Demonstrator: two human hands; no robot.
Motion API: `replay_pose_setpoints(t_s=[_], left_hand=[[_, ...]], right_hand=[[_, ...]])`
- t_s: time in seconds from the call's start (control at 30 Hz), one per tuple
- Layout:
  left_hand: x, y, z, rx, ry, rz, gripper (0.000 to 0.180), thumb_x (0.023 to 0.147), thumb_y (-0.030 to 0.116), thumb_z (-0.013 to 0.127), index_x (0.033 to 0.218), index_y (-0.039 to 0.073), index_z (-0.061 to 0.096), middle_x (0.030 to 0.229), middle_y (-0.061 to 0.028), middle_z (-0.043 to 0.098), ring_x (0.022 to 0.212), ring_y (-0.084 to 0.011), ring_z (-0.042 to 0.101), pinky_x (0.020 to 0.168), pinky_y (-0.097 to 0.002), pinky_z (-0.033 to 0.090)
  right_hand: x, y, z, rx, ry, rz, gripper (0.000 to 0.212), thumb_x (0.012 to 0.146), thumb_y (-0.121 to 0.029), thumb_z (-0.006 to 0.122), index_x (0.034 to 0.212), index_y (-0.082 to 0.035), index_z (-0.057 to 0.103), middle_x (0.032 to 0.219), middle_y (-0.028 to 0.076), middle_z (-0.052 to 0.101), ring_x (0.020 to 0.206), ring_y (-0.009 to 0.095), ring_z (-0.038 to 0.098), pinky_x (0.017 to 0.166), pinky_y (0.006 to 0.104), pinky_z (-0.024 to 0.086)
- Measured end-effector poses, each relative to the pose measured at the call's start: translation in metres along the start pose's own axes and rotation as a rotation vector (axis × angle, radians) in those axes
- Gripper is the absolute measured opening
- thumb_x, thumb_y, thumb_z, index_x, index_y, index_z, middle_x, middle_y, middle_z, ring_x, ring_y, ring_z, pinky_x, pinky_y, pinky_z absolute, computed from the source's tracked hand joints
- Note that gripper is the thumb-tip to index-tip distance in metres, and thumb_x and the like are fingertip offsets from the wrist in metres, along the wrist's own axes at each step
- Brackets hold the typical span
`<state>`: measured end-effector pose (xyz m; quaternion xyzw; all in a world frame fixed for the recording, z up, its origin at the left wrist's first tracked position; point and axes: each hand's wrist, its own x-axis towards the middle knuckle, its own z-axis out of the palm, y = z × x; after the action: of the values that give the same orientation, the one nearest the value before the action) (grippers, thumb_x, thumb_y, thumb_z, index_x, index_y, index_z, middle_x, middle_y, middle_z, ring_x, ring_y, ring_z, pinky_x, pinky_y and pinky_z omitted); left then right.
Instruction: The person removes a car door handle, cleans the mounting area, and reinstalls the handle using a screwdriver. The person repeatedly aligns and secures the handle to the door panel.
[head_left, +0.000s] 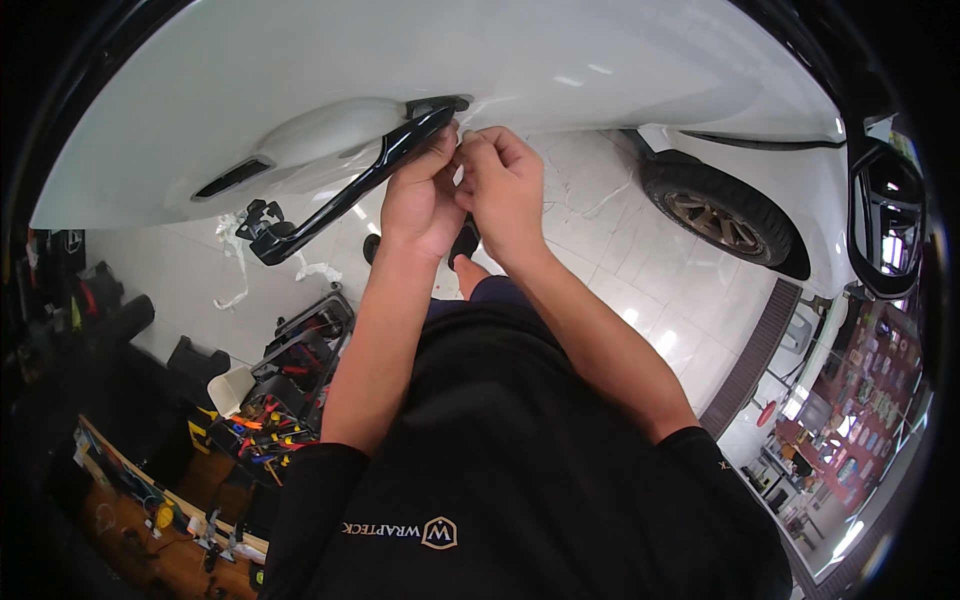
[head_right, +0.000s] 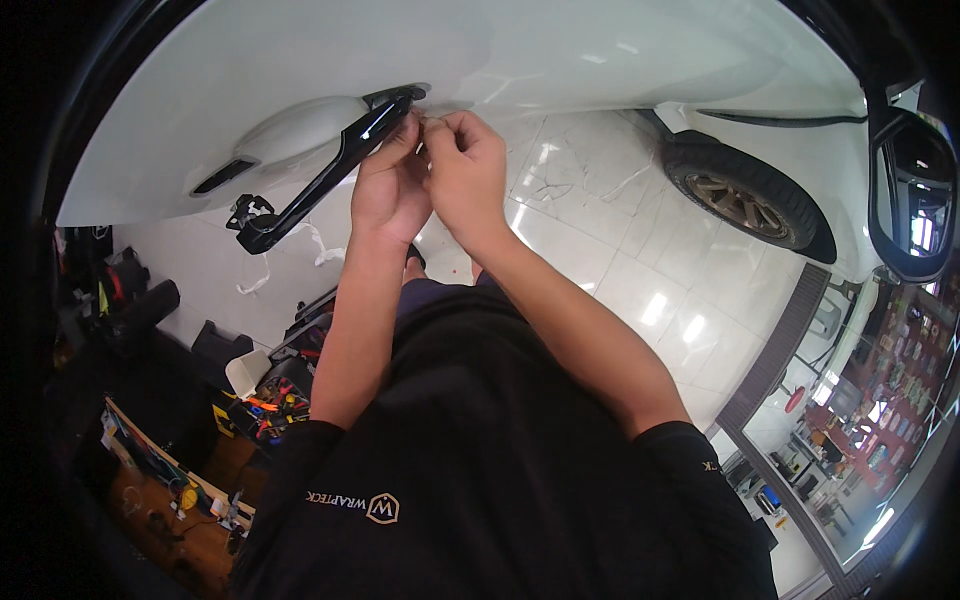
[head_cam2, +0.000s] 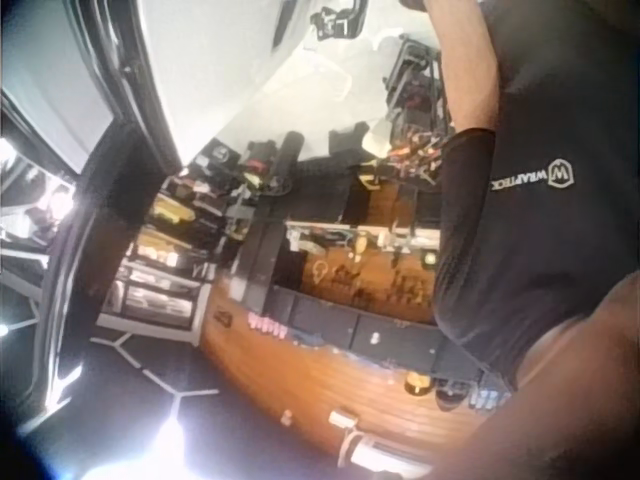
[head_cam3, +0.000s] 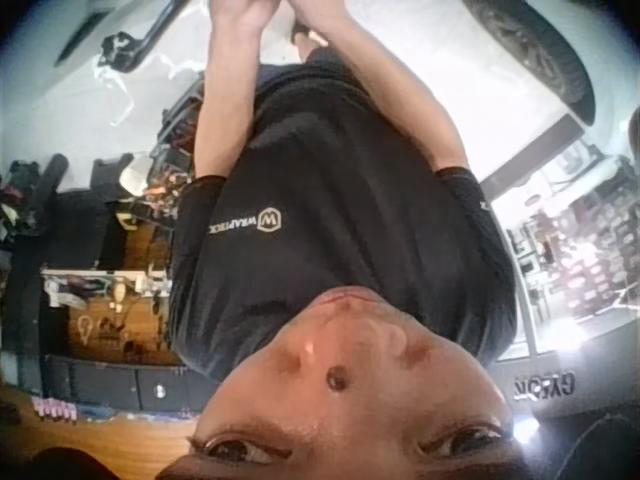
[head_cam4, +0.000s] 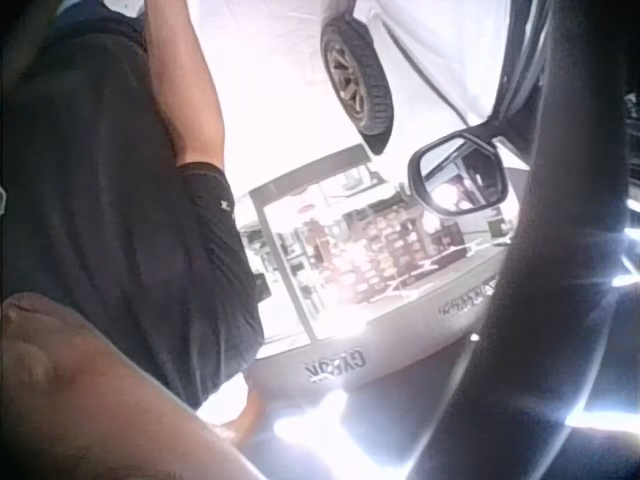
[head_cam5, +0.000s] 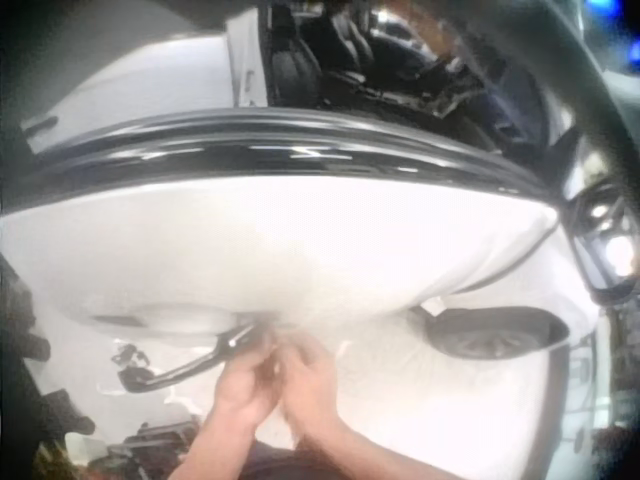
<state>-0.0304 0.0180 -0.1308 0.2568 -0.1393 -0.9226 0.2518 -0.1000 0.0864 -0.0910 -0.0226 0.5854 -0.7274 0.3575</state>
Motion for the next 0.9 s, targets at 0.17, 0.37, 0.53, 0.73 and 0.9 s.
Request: replay_pose_setpoints(t_s=[0.17,0.37,0.53,0.73,0.9], left_hand=[[-0.003,0.004,0.005,0.169,0.107,-0.026,0.015,0.097,0.018,0.073,0.112,0.017,0.073,0.11,0.0064,0.07,0.109,-0.0129,0.06,0.096,-0.036,0.038],[-0.003,-0.004,0.0,0.202,0.087,0.039,0.016,0.097,0.014,0.069,0.112,0.019,0.072,0.113,0.0055,0.07,0.109,-0.0115,0.058,0.091,-0.0357,0.037],[-0.007,-0.011,0.008,0.162,0.08,0.07,0.028,0.095,0.004,0.064,0.12,0.014,0.072,0.121,0.0023,0.07,0.112,-0.0132,0.059,0.091,-0.0353,0.042],[-0.005,-0.02,0.007,0.161,0.128,0.113,0.032,0.097,-0.001,0.06,0.125,0.011,0.07,0.123,-0.0007,0.07,0.113,-0.0146,0.06,0.095,-0.0343,0.044],[-0.003,-0.021,0.011,0.093,0.151,0.12,0.022,0.1,0.0,0.063,0.121,0.003,0.067,0.117,-0.0042,0.069,0.11,-0.0127,0.062,0.098,-0.0306,0.048]], right_hand=[[-0.001,-0.016,-0.007,-0.357,-0.028,-0.343,0.011,0.096,-0.008,0.068,0.099,0.003,0.067,0.086,0.005,0.065,0.064,0.008,0.054,0.052,0.0245,0.044],[0.01,-0.012,-0.008,-0.669,-0.084,-0.59,0.018,0.091,-0.005,0.074,0.107,0.001,0.073,0.096,0.004,0.066,0.071,0.007,0.054,0.055,0.0226,0.046],[0.01,-0.015,-0.001,-0.547,-0.055,-0.5,0.017,0.085,-0.007,0.08,0.1,0.001,0.076,0.097,0.006,0.069,0.064,0.01,0.056,0.05,0.0271,0.046],[0.008,-0.012,0.002,-0.584,0.0,-0.446,0.017,0.086,-0.007,0.079,0.098,0.005,0.076,0.077,0.0,0.058,0.061,0.005,0.045,0.049,0.0259,0.04],[0.013,-0.002,0.002,-0.58,0.048,-0.467,0.016,0.087,-0.007,0.079,0.098,0.004,0.076,0.065,-0.006,0.045,0.06,0.003,0.037,0.052,0.0245,0.028]])
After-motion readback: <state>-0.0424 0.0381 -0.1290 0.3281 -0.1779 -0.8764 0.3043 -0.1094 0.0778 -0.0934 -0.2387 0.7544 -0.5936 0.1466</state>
